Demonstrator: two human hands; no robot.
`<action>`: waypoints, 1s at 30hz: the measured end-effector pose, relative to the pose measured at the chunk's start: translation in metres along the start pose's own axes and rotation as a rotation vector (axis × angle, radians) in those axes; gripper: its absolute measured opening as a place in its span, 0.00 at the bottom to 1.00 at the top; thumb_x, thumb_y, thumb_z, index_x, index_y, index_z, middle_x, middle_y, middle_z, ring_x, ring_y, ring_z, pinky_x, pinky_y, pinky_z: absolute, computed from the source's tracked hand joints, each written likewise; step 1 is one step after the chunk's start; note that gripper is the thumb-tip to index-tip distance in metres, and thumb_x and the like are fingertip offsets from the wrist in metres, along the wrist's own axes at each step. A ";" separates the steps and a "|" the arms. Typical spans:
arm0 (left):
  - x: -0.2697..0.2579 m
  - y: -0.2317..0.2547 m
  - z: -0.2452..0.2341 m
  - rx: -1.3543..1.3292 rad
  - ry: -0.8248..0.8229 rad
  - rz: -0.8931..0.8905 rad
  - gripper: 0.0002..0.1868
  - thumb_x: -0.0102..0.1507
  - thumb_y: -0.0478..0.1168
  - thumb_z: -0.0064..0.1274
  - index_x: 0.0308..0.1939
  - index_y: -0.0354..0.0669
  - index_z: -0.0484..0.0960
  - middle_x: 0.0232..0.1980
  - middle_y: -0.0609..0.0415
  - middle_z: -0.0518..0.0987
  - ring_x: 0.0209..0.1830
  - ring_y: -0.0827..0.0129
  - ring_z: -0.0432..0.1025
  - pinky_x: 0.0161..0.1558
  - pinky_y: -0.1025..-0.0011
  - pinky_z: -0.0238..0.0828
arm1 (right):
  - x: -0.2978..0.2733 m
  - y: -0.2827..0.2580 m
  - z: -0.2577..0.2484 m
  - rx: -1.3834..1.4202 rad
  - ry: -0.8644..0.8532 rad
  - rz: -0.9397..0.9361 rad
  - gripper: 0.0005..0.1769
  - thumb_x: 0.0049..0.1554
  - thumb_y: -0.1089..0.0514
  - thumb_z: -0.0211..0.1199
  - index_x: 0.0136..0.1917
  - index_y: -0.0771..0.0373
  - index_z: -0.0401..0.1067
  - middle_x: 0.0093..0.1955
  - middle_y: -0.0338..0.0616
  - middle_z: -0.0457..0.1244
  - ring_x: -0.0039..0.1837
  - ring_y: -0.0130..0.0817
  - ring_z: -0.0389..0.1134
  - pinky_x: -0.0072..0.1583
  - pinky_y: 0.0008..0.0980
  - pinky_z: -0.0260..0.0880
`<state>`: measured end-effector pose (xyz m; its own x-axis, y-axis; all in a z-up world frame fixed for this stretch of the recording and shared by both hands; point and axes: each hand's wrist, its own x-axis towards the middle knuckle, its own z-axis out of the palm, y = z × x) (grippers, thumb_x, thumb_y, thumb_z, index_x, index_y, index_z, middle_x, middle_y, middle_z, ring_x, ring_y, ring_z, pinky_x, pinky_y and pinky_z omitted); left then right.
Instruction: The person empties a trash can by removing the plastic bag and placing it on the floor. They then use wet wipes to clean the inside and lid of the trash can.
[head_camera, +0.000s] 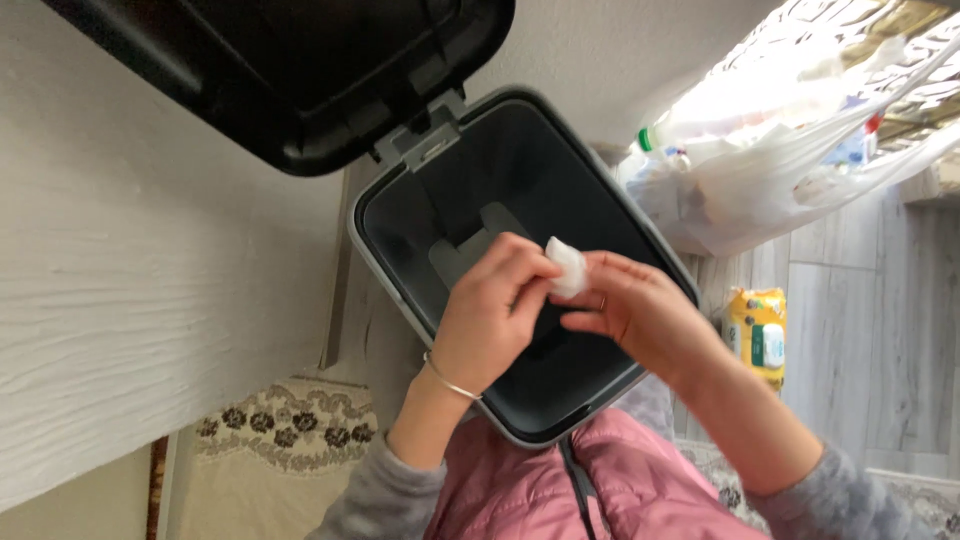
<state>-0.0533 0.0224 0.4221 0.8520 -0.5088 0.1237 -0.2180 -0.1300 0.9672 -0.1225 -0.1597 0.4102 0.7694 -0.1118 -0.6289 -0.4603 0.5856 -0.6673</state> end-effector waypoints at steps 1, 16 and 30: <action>-0.002 0.002 0.001 0.196 -0.006 0.067 0.05 0.66 0.35 0.57 0.42 0.51 0.82 0.43 0.61 0.77 0.42 0.66 0.78 0.42 0.70 0.82 | 0.000 -0.007 0.008 -0.044 0.002 -0.009 0.13 0.61 0.64 0.58 0.56 0.76 0.71 0.48 0.59 0.69 0.50 0.48 0.75 0.49 0.48 0.80; 0.033 -0.053 -0.063 0.809 0.199 0.382 0.04 0.67 0.40 0.55 0.46 0.55 0.81 0.49 0.63 0.76 0.55 0.67 0.73 0.67 0.60 0.60 | 0.248 0.130 -0.055 -2.186 -0.629 -0.300 0.14 0.54 0.56 0.68 0.52 0.61 0.81 0.42 0.51 0.72 0.45 0.46 0.74 0.47 0.46 0.76; 0.065 -0.065 -0.090 0.816 0.065 0.359 0.14 0.64 0.40 0.58 0.53 0.44 0.83 0.61 0.48 0.75 0.67 0.52 0.69 0.71 0.46 0.55 | 0.320 0.267 -0.189 -1.944 -0.621 -0.270 0.20 0.52 0.47 0.70 0.52 0.62 0.80 0.52 0.52 0.72 0.59 0.51 0.73 0.57 0.44 0.77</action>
<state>0.0592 0.0742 0.3876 0.6869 -0.5895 0.4250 -0.7267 -0.5495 0.4122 -0.0825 -0.1909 -0.0448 0.7066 0.4428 -0.5519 0.2215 -0.8792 -0.4218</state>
